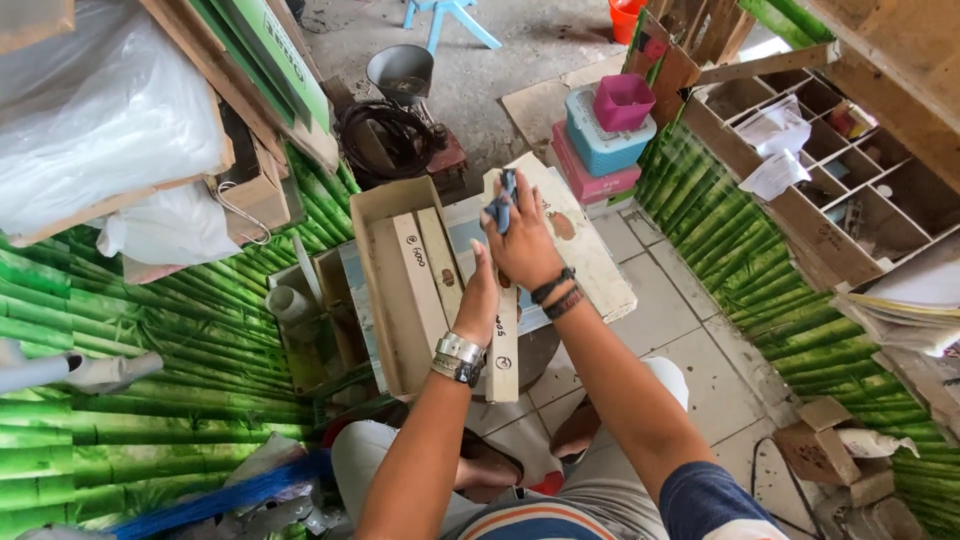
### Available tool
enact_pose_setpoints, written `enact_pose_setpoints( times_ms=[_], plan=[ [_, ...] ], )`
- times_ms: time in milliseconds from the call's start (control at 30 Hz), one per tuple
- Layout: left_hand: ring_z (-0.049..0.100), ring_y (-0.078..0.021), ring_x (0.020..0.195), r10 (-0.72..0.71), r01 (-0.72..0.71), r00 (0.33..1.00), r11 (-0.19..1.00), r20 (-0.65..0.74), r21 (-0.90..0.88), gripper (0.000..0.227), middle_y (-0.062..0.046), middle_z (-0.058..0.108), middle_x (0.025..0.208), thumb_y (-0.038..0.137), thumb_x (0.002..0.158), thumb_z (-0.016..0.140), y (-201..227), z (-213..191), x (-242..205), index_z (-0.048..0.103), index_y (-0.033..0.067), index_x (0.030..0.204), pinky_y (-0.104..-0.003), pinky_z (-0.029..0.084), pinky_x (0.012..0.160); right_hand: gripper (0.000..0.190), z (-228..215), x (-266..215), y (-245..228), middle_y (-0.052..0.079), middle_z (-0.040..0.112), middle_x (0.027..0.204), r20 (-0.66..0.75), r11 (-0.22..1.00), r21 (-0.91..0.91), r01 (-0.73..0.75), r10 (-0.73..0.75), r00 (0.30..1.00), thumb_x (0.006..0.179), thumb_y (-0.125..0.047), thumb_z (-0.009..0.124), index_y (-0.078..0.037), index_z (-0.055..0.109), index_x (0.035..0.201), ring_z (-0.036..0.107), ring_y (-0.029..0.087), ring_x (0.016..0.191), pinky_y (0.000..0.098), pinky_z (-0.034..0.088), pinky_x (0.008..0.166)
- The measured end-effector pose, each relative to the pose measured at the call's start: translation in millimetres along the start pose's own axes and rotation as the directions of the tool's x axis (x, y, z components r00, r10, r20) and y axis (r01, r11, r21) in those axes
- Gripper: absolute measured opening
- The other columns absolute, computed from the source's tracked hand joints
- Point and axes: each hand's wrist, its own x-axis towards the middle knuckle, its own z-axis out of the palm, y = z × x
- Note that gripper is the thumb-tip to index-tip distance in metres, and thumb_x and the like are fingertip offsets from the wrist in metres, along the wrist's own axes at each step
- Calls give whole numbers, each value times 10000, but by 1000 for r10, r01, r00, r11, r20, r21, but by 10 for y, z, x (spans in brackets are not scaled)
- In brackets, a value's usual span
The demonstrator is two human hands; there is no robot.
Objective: Cleaning long white plastic casings by wiping them down with a cloth.
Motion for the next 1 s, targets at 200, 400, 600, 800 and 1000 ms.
enact_pose_setpoints(
  times_ms=[200, 400, 600, 800, 1000],
  plan=[
    [126, -396, 1548, -188, 186, 982, 975, -12, -123, 912, -253, 129, 1675, 666, 1001, -18, 96, 29, 64, 80, 9, 1626, -504, 77, 1282, 487, -6, -342, 40, 279, 500, 1506, -20, 997, 77, 31, -29, 999, 1036, -282, 570, 49, 590, 1394, 346, 420, 1486, 519, 242, 1251],
    [163, -434, 1532, -166, 163, 986, 981, -21, -109, 910, -278, 164, 1662, 672, 1009, -5, -133, 93, 108, 94, 20, 1636, -536, 133, 1264, 430, -34, -506, -31, 161, 453, 1568, -13, 992, 101, -70, 71, 997, 1007, -219, 580, -82, 631, 1412, 466, 488, 1364, 502, 469, 1090],
    [280, -499, 1468, 33, -33, 999, 999, -31, -10, 783, -356, 306, 1582, 488, 1105, 41, -109, 93, -8, 352, -86, 1536, -564, 202, 1230, 316, 176, -294, 173, 213, 596, 1387, -198, 975, 203, -91, 132, 971, 959, -206, 706, -20, 692, 1214, 631, 449, 1199, 514, 519, 1023],
    [630, -222, 843, -60, 60, 996, 998, -68, -1, 602, -81, 606, 809, 635, 1075, 368, -622, 28, 157, 555, 100, 874, -387, 510, 765, 249, 331, 301, 645, 66, 728, 1128, -299, 874, 423, -238, 383, 874, 940, -257, 764, -224, 738, 1185, 698, 304, 1105, 416, 558, 947],
    [669, -290, 999, -119, 111, 975, 992, -188, -54, 586, -179, 690, 971, 596, 1055, 468, -946, 48, 349, 626, 33, 1027, -440, 544, 827, 389, 447, 237, 495, 85, 752, 1202, 111, 352, 742, -570, 774, 623, 960, -449, 679, -170, 738, 1224, 669, 221, 1208, 399, 503, 1054]
  ],
)
